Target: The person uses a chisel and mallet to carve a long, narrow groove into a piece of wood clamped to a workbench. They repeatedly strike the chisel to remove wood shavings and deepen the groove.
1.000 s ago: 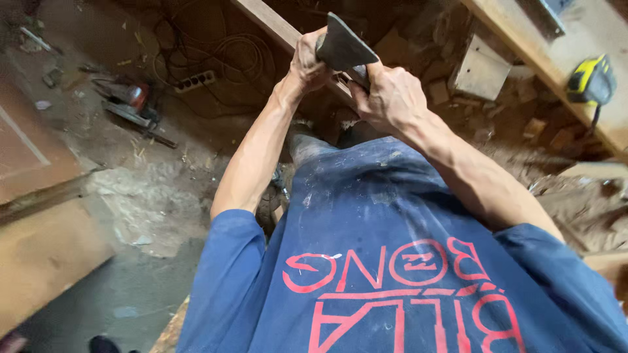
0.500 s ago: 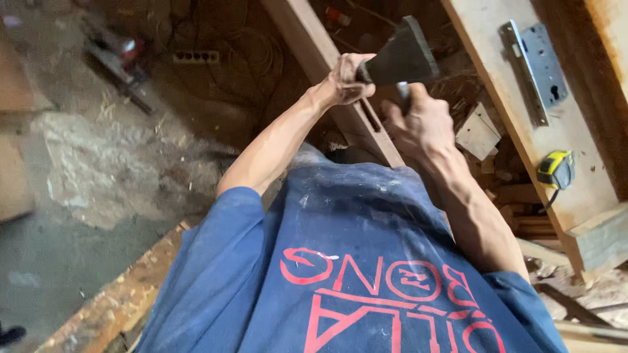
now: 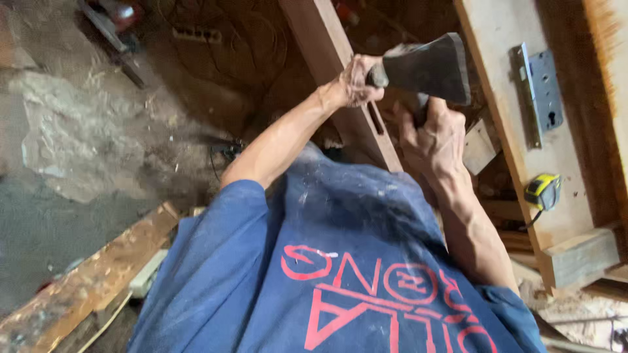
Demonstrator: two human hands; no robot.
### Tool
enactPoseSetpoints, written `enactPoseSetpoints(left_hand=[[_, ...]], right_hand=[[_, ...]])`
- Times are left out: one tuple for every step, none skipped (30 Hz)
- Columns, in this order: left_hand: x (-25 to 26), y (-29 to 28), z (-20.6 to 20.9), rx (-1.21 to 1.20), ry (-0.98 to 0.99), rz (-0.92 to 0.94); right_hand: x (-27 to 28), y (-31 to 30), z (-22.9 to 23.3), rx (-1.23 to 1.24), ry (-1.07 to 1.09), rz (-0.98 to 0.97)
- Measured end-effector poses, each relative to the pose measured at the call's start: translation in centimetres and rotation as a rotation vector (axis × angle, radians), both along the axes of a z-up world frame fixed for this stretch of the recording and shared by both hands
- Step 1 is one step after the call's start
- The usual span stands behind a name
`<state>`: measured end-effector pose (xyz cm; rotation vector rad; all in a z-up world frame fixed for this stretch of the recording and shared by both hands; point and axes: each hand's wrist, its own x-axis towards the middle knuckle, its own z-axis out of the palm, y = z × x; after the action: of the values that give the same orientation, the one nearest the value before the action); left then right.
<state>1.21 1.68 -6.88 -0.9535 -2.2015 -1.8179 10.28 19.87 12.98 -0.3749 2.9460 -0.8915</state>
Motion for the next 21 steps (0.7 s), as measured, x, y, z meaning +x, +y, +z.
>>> enactPoseSetpoints(left_hand=[[0.8,0.3,-0.5,0.023,0.004,-0.005],[1.8,0.6,-1.0,0.046,0.008,-0.011],[1.2,0.6,-1.0,0.063,0.043,-0.018],[0.8,0.7,-1.0,0.002,-0.091,-0.017],[0.4,0.4,-0.8,-0.064,-0.220,-0.014],[0.1,0.1,-0.7,-0.130,-0.350,-0.011],[0.7,-0.1,-0.6,-0.111,-0.331,-0.009],[0.9,-0.3,-0.6,-0.091,-0.312,-0.008],[0.8,-0.4,-0.6,-0.072,-0.285,-0.003],[0.3,-0.6,-0.7,-0.081,-0.122,0.047],[1.1,-0.6,-0.9,-0.085,0.018,0.088],[2.0,-0.6,-1.1,-0.089,0.158,0.128],[3.0,-0.7,-1.3,-0.027,-0.039,0.048],[4.2,-0.5,-1.4,0.034,-0.236,-0.030],[2.8,-0.8,-1.3,0.087,-0.394,-0.117],[1.5,-0.8,-1.2,-0.035,-0.272,-0.060],[1.4,-0.9,-1.3,-0.157,-0.159,-0.003],[1.3,-1.0,-1.4,-0.276,-0.041,0.055],[1.7,-1.1,-1.6,-0.280,0.217,0.175],[2.2,-1.3,-1.6,-0.274,0.476,0.295],[2.4,-1.6,-1.2,-0.251,0.741,0.415]], right_hand=[[0.5,-0.1,-0.3,0.032,-0.168,-0.053],[0.8,-0.4,-1.0,0.065,-0.336,-0.105],[0.1,-0.9,-1.6,0.089,-0.473,-0.155],[-0.1,-0.8,-2.0,0.123,-0.442,-0.136],[-0.6,-1.0,-2.5,0.153,-0.407,-0.112],[-0.9,-0.9,-2.9,0.183,-0.372,-0.089],[-0.5,-0.4,-3.0,0.165,-0.306,-0.065],[-0.1,0.2,-2.9,0.147,-0.239,-0.042],[-0.3,0.6,-3.1,0.130,-0.165,-0.015],[-0.5,0.7,-3.3,0.074,-0.060,-0.001],[0.1,0.7,-3.3,0.023,0.022,0.010],[0.7,0.4,-3.4,-0.028,0.103,0.021],[1.3,0.1,-3.4,0.065,-0.028,-0.003],[1.6,-0.3,-3.5,0.156,-0.161,-0.024],[0.5,-0.9,-3.6,0.240,-0.254,-0.054],[-0.5,-1.1,-3.5,0.237,-0.257,-0.034],[-0.7,-1.4,-3.6,0.231,-0.271,-0.012],[-0.7,-1.3,-3.5,0.225,-0.285,0.010],[-0.2,-1.0,-3.5,0.183,-0.239,0.017],[0.6,-0.6,-3.3,0.142,-0.192,0.024],[1.1,-0.3,-3.0,0.103,-0.137,0.026]])
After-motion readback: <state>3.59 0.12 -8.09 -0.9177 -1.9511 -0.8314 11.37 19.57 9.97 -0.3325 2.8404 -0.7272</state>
